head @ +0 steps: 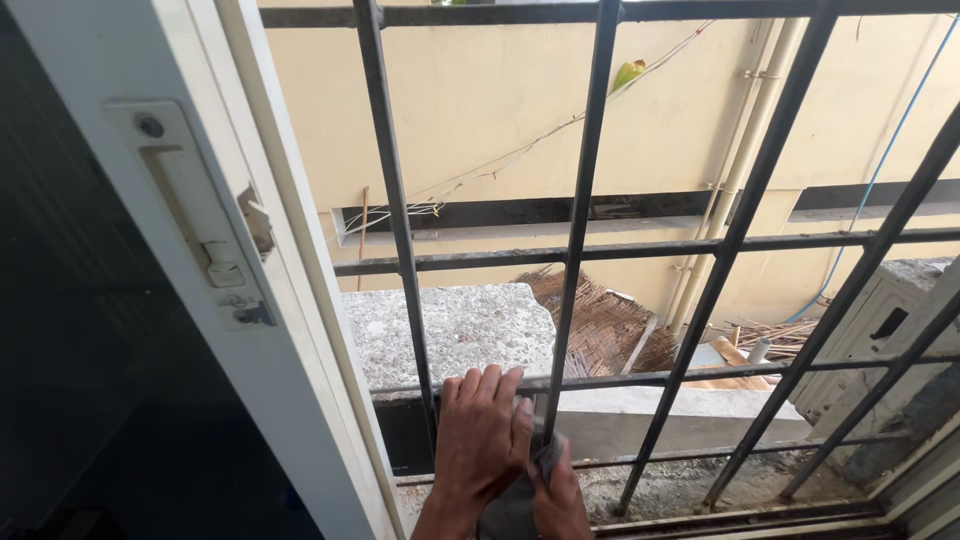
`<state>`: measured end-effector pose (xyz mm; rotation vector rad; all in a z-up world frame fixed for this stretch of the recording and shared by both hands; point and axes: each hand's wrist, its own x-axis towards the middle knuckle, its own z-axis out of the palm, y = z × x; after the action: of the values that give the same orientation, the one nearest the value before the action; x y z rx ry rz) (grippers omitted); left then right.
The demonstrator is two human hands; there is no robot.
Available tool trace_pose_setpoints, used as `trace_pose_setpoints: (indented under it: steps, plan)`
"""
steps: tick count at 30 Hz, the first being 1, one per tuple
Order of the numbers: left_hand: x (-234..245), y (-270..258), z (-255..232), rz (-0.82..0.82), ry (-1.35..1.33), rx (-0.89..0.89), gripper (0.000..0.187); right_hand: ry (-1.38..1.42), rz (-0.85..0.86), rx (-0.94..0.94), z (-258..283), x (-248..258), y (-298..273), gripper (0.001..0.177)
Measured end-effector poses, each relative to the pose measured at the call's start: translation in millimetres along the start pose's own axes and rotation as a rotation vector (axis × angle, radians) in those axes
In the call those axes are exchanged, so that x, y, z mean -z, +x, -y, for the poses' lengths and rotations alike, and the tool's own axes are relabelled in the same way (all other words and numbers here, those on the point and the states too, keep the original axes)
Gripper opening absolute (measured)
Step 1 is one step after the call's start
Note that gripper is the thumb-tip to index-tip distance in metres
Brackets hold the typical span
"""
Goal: The person sprays a liquid onto a window grill and سپس wipes the metal bars with a cloth.
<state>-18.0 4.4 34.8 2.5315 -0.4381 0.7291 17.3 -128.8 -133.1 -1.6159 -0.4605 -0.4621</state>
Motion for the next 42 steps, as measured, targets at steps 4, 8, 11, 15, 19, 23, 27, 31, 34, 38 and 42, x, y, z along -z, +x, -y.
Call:
trace_pose_setpoints:
  steps: [4,8,11,15,19,23,27,31,34,38,42]
  plan:
    - [3.6,-2.5,-6.3,-0.061,-0.001,-0.051,0.042,-0.005,-0.008,-0.583,33.5,13.9,20.3,0.036]
    - [0.8,1.5,-6.8,-0.116,-0.003,-0.077,0.041,0.144,-0.075,-0.607,52.0,24.3,43.1,0.028]
    - [0.5,3.6,-4.1,-0.119,0.015,-0.074,0.040,-0.035,-0.020,-0.318,-0.7,18.1,24.2,0.036]
    - [-0.7,0.2,-7.6,-0.097,0.021,-0.065,0.038,-0.223,0.055,-0.156,-70.4,23.0,-11.8,0.045]
    - [1.9,5.5,-7.2,-0.085,0.013,-0.049,0.035,-0.274,-0.255,0.023,-12.5,74.3,10.8,0.051]
    - [-9.4,6.1,-8.5,0.086,0.048,0.093,0.030,-0.404,-0.286,0.228,87.0,65.9,28.9,0.057]
    - [-9.7,2.5,-5.3,-0.036,0.037,-0.017,0.029,-0.754,-0.043,0.307,116.3,42.6,51.9,0.061]
    - [-12.0,4.7,-2.1,-0.132,0.046,-0.081,0.030,-0.975,-0.036,0.240,109.9,82.3,61.3,0.053]
    - [-13.1,4.8,-3.4,-0.148,0.037,-0.075,0.029,-0.962,-0.054,0.075,109.0,114.4,68.1,0.060]
    - [-14.8,7.5,-4.8,-0.047,0.028,0.006,0.029,-1.027,-0.034,0.398,104.1,79.5,61.0,0.069]
    - [-20.3,5.7,-6.0,-0.164,0.073,-0.068,0.028,-0.831,0.010,0.341,111.2,41.1,51.9,0.062]
